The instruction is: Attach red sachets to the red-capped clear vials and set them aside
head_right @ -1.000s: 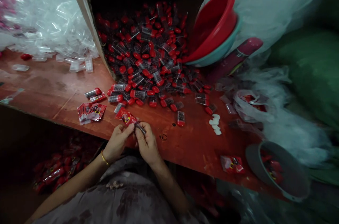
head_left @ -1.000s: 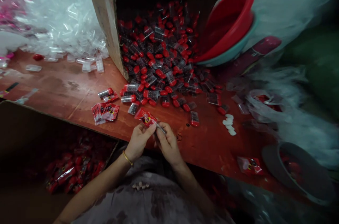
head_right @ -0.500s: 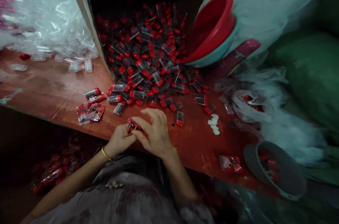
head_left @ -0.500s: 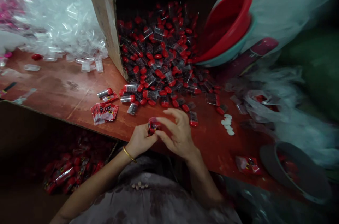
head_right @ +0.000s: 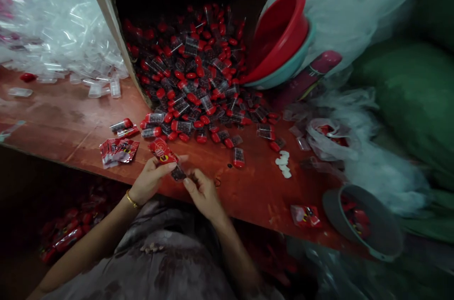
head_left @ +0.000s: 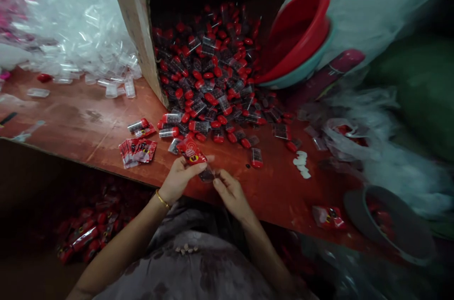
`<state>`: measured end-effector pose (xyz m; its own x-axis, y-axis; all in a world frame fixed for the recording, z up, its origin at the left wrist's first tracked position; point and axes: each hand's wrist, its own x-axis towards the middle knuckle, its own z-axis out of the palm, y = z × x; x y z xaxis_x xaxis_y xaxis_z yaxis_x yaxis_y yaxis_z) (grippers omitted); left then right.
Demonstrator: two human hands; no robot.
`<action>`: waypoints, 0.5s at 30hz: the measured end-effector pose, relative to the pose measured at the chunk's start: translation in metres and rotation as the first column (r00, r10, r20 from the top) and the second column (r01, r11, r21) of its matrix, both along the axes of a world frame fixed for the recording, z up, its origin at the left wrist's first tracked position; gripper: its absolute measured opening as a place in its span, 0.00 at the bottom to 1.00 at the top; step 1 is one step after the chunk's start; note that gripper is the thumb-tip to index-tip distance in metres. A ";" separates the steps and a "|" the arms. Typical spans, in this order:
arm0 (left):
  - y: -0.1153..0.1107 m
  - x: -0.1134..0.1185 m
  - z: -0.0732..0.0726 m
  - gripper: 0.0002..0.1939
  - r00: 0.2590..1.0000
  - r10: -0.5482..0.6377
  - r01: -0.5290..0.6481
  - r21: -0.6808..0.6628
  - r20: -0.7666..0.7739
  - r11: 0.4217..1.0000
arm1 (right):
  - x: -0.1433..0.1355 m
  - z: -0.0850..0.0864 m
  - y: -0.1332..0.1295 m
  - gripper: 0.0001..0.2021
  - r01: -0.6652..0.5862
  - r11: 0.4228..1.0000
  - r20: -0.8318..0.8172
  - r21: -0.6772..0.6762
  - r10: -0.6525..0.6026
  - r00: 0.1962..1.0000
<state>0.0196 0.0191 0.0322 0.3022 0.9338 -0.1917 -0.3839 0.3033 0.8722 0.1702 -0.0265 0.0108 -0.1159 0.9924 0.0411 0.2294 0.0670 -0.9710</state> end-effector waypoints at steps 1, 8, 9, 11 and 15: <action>-0.001 0.004 -0.001 0.11 1.000 0.009 -0.009 -0.012 0.026 1.000 | -0.004 -0.003 -0.003 0.13 -0.021 0.999 -0.047 -0.047 0.019 0.999; -0.014 0.019 -0.008 0.15 0.999 0.007 -0.006 -0.010 0.040 1.000 | -0.025 -0.011 -0.006 0.17 0.210 0.970 -0.021 0.118 -0.209 0.978; -0.013 0.019 -0.007 0.16 0.998 0.009 -0.009 -0.011 0.056 1.000 | -0.026 -0.010 -0.005 0.17 0.195 0.971 -0.013 0.137 -0.195 0.981; -0.010 0.018 -0.005 0.17 0.996 0.028 -0.026 -0.032 0.083 0.999 | -0.026 -0.009 -0.003 0.15 0.154 0.971 0.012 0.185 -0.158 0.987; -0.012 0.024 -0.003 0.18 0.997 0.049 -0.047 -0.024 0.068 0.999 | -0.028 -0.011 -0.002 0.14 0.202 0.956 -0.002 0.213 -0.207 0.978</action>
<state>0.0432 0.0074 0.0289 0.2700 0.9433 -0.1933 -0.4568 0.3022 0.8366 0.1417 -0.0284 -0.0006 0.0857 0.9640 0.2516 0.2790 0.2192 -0.9350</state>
